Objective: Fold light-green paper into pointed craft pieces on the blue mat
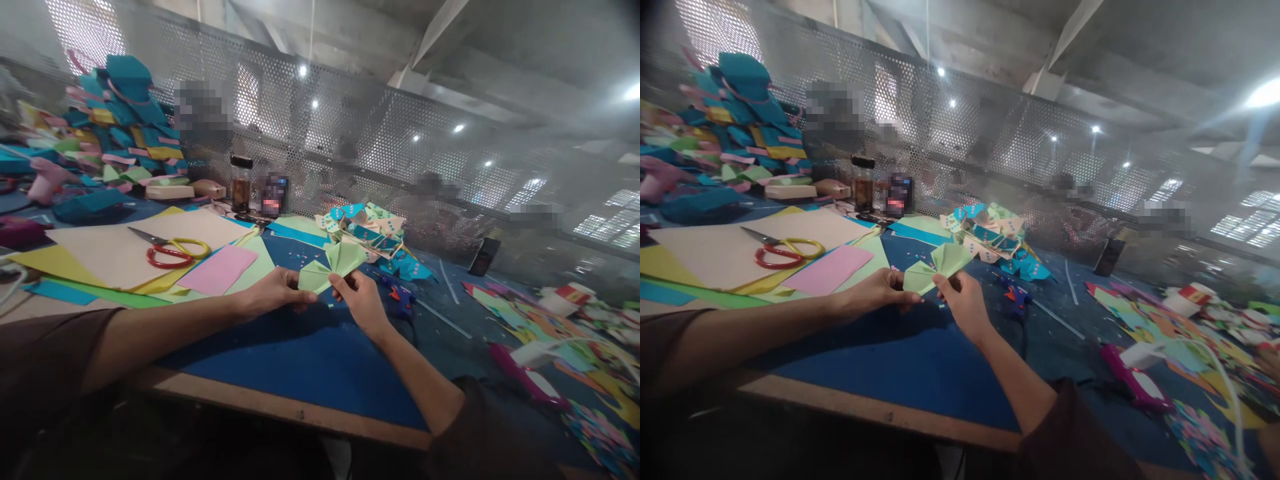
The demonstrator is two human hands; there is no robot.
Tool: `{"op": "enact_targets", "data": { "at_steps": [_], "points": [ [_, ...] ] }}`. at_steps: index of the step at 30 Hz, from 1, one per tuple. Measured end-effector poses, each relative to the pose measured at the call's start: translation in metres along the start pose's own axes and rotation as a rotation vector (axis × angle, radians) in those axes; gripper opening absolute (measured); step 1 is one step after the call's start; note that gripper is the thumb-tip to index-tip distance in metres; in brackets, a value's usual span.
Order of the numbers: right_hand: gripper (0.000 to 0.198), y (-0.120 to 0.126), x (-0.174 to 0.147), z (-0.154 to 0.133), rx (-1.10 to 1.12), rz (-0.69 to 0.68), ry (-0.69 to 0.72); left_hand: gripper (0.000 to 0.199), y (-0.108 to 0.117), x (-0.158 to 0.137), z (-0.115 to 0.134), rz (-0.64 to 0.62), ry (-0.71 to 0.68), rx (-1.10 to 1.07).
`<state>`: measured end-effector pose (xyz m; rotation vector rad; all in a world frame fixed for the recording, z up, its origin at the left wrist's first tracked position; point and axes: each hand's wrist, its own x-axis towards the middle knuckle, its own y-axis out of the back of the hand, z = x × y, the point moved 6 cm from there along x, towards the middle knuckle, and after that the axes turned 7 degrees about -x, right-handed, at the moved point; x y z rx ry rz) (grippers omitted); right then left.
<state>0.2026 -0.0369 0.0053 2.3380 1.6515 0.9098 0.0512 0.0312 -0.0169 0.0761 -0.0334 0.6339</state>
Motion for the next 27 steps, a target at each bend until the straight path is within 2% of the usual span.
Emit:
{"op": "enact_targets", "data": {
  "at_steps": [11, 15, 19, 23, 27],
  "points": [
    [0.036, -0.006, -0.002, -0.002, 0.038, -0.073, 0.033, 0.032, 0.000, -0.001, 0.001, 0.030, -0.023, -0.018],
    [0.037, -0.007, -0.003, -0.001, 0.002, -0.062, 0.020, 0.030, -0.003, -0.002, 0.005, 0.001, -0.032, -0.007],
    [0.038, -0.007, -0.003, -0.002, 0.012, -0.063, 0.024, 0.032, -0.004, -0.003, 0.009, 0.032, -0.046, 0.013],
    [0.035, -0.009, -0.004, -0.003, 0.020, -0.102, 0.030, 0.035, -0.004, -0.005, 0.011, 0.074, -0.045, 0.020],
    [0.030, -0.011, -0.005, -0.003, -0.014, -0.132, 0.031, 0.037, -0.005, -0.004, 0.011, 0.049, -0.022, 0.031]
  ]
}}
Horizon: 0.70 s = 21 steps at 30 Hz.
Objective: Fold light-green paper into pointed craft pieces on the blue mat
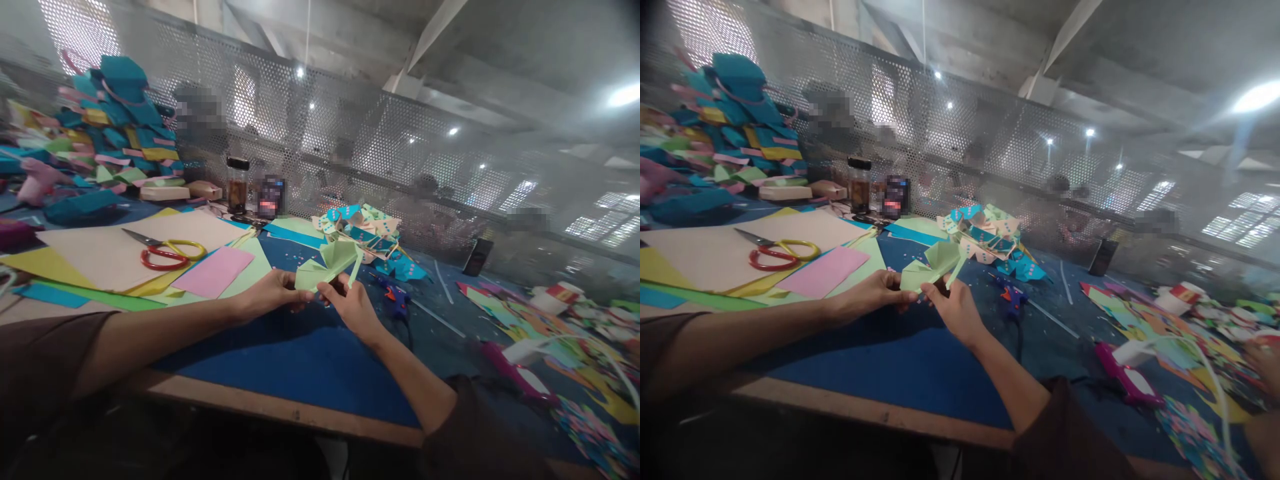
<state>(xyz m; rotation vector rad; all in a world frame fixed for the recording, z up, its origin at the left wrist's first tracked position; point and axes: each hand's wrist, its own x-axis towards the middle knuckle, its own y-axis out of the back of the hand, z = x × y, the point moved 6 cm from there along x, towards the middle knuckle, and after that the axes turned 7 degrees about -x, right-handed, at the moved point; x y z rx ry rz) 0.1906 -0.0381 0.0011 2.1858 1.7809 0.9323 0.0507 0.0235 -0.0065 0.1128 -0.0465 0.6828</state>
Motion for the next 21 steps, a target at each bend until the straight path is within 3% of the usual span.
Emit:
{"op": "enact_targets", "data": {
  "at_steps": [11, 21],
  "points": [
    [0.030, 0.0005, 0.0037, 0.0067, 0.043, 0.029, -0.001, 0.033, 0.0072, 0.0045, -0.0047, -0.032, -0.042, 0.014],
    [0.032, 0.0038, 0.0035, 0.0032, 0.038, 0.054, -0.001, 0.033, 0.0080, 0.0008, 0.0026, 0.035, -0.042, -0.002]
  ]
}}
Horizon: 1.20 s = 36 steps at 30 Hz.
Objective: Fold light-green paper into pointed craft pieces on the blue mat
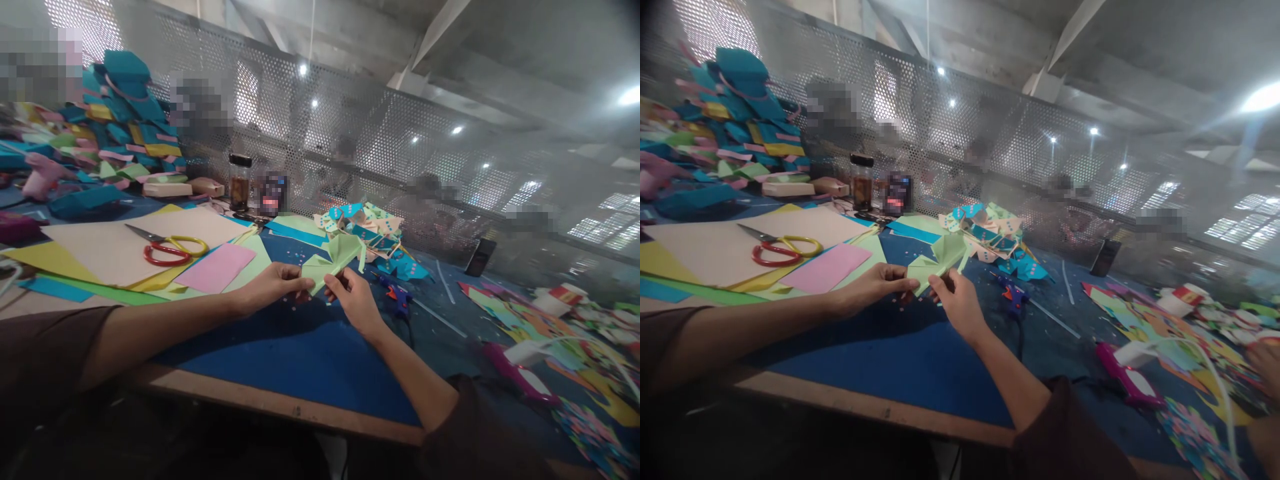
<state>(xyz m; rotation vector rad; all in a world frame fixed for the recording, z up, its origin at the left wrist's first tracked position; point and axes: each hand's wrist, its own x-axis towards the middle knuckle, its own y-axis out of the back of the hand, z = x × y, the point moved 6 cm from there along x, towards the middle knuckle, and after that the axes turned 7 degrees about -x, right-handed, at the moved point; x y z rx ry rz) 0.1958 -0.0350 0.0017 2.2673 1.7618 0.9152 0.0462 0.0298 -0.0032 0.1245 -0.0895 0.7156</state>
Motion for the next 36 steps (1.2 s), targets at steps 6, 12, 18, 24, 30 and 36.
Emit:
{"op": "enact_targets", "data": {
  "at_steps": [6, 12, 18, 24, 30, 36],
  "points": [
    [0.030, 0.001, 0.000, 0.000, 0.015, 0.011, 0.005, 0.035, 0.001, 0.002, 0.004, 0.013, -0.037, -0.005],
    [0.029, 0.003, 0.000, -0.004, -0.019, 0.040, 0.023, 0.038, 0.004, 0.002, -0.001, 0.023, -0.017, -0.056],
    [0.027, 0.000, 0.000, -0.005, 0.032, -0.011, 0.007, 0.043, 0.011, 0.003, 0.002, 0.079, -0.045, -0.094],
    [0.025, -0.009, -0.003, -0.004, 0.033, -0.142, -0.012, 0.039, 0.022, 0.007, 0.001, 0.167, -0.081, -0.160],
    [0.017, -0.016, -0.010, -0.011, -0.060, -0.251, 0.033, 0.037, 0.027, 0.007, 0.004, 0.168, -0.113, -0.186],
    [0.019, -0.020, -0.014, -0.016, -0.210, -0.323, 0.117, 0.046, 0.026, 0.006, 0.009, 0.165, -0.107, -0.203]
  ]
}}
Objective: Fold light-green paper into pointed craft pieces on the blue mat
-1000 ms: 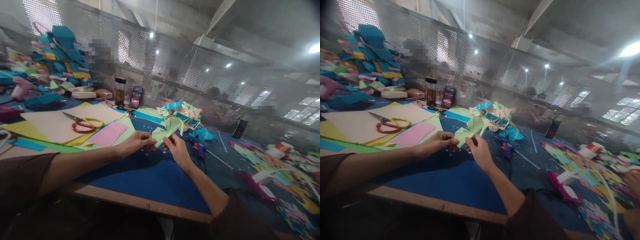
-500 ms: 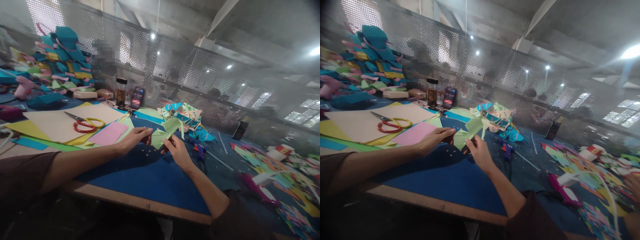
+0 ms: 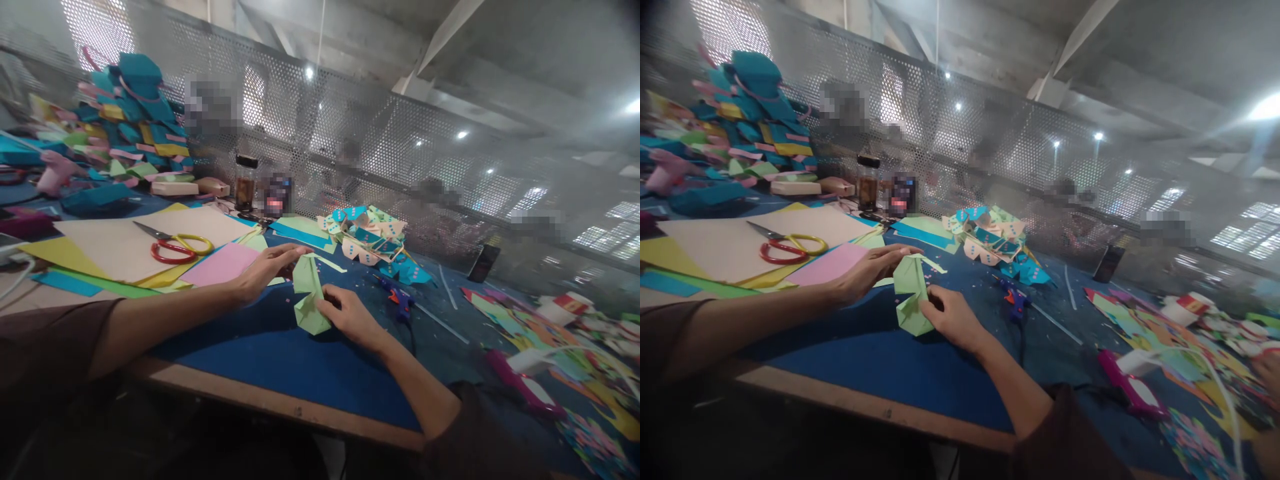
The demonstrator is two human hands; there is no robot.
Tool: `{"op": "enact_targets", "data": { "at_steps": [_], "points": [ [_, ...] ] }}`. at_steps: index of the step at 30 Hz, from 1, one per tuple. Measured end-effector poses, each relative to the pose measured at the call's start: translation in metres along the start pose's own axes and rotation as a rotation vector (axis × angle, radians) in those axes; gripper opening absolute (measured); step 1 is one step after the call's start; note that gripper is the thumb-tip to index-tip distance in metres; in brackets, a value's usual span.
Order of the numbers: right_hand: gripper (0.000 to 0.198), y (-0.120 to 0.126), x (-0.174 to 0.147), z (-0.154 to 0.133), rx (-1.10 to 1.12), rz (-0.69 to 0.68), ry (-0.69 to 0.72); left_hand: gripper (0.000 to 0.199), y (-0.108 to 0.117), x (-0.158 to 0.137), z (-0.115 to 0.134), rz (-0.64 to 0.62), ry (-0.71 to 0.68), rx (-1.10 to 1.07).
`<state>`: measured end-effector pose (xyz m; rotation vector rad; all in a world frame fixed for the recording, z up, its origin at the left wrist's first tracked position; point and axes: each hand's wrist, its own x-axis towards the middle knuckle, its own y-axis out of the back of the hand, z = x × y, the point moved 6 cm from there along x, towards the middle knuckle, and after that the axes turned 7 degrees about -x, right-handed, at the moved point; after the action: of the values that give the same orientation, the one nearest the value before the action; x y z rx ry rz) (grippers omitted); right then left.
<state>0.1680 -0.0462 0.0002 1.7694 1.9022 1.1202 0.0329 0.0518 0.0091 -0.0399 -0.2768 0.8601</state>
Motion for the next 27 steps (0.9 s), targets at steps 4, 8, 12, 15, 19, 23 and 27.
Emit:
{"op": "enact_targets", "data": {
  "at_steps": [4, 8, 12, 15, 19, 23, 27],
  "points": [
    [0.021, 0.000, 0.001, 0.001, -0.055, 0.005, 0.007, 0.047, -0.001, -0.002, 0.005, 0.001, 0.017, 0.020],
    [0.024, 0.001, 0.002, 0.002, -0.100, 0.030, -0.002, 0.034, 0.000, -0.002, 0.004, 0.004, 0.018, 0.054],
    [0.021, 0.006, 0.002, 0.005, -0.112, 0.100, -0.017, 0.026, 0.002, 0.001, 0.001, 0.002, -0.009, 0.079],
    [0.019, 0.010, 0.003, 0.011, -0.063, 0.161, -0.045, 0.025, 0.005, 0.003, 0.000, 0.035, -0.020, 0.101],
    [0.029, 0.016, 0.003, 0.018, -0.036, 0.255, -0.062, 0.029, 0.012, 0.006, 0.000, 0.105, -0.036, 0.127],
    [0.026, 0.023, 0.001, 0.016, -0.058, 0.339, -0.050, 0.027, 0.016, 0.008, 0.000, 0.126, -0.033, 0.054],
    [0.024, 0.029, 0.000, 0.013, -0.065, 0.411, -0.037, 0.020, 0.015, 0.008, 0.000, 0.120, -0.039, -0.008]
  ]
}}
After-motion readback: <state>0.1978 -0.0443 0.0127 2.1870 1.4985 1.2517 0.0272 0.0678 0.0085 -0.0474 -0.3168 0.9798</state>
